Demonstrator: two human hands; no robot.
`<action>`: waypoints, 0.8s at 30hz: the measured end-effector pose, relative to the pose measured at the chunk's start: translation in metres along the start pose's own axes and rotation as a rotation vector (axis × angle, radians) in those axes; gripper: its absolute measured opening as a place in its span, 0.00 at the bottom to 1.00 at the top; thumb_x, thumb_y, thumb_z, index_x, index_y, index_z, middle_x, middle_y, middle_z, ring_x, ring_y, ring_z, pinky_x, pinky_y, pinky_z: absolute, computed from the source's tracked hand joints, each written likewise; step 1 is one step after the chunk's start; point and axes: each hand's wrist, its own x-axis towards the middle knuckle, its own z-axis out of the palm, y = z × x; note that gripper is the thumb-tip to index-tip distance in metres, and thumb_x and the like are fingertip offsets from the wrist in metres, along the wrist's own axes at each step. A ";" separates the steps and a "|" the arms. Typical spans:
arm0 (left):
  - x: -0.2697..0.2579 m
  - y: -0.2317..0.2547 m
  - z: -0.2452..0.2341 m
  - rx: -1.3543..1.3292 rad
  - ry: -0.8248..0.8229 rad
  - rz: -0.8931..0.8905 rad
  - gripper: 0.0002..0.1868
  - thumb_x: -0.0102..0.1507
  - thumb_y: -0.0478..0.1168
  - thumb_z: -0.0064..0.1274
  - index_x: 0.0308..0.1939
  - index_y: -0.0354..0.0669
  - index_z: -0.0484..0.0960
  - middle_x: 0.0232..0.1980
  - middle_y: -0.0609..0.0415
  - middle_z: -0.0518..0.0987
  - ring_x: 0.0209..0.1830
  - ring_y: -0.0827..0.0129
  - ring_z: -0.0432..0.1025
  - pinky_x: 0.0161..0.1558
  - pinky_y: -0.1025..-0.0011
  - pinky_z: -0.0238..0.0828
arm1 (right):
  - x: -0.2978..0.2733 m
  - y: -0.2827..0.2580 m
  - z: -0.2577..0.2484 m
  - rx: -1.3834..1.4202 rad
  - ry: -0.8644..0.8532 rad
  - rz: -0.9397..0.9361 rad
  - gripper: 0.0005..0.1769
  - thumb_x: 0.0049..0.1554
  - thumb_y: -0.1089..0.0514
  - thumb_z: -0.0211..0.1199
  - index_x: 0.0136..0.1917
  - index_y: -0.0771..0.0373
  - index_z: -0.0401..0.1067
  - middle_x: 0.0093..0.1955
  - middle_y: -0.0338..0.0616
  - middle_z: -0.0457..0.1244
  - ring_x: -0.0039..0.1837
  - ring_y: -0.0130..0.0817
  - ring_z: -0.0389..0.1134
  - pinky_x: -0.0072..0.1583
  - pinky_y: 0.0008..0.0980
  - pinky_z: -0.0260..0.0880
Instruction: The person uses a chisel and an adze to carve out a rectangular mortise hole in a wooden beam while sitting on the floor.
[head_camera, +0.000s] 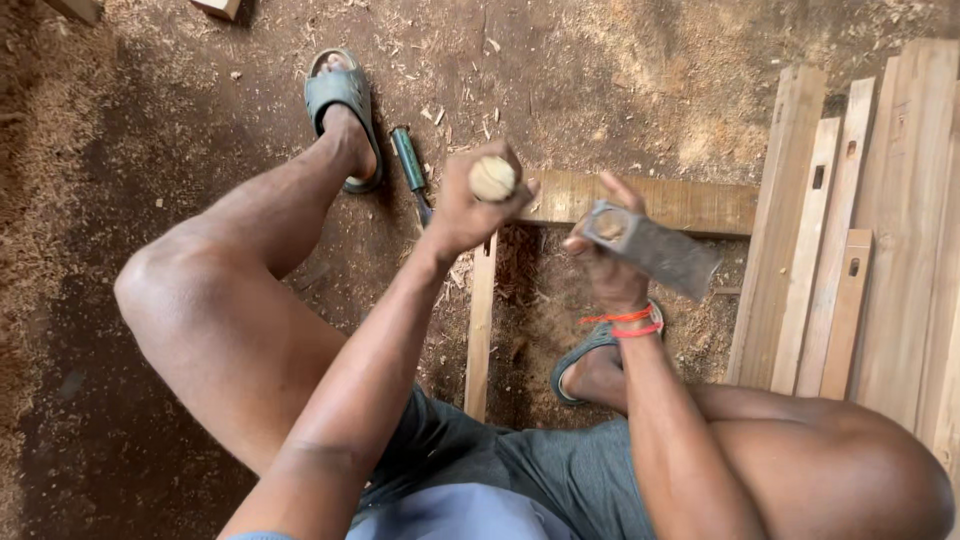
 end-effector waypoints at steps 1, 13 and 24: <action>0.000 0.009 -0.008 -0.039 0.014 0.003 0.13 0.66 0.45 0.62 0.30 0.48 0.77 0.25 0.61 0.80 0.23 0.80 0.77 0.26 0.78 0.78 | -0.005 0.007 0.000 0.103 0.028 0.046 0.54 0.48 0.25 0.69 0.75 0.60 0.62 0.42 0.37 0.69 0.45 0.29 0.71 0.50 0.34 0.77; -0.026 -0.014 -0.012 -0.126 0.149 -0.163 0.15 0.64 0.48 0.62 0.29 0.48 0.76 0.24 0.60 0.78 0.19 0.80 0.74 0.24 0.79 0.79 | -0.038 0.071 -0.001 0.226 0.063 0.253 0.37 0.53 0.31 0.71 0.63 0.59 0.72 0.48 0.38 0.72 0.57 0.31 0.72 0.66 0.46 0.70; -0.030 -0.029 -0.011 -0.088 0.117 -0.127 0.16 0.63 0.51 0.63 0.29 0.49 0.76 0.26 0.60 0.76 0.23 0.80 0.72 0.26 0.78 0.77 | -0.012 0.017 0.011 -0.256 -0.052 0.066 0.36 0.56 0.23 0.56 0.53 0.57 0.77 0.42 0.35 0.69 0.48 0.30 0.71 0.48 0.35 0.74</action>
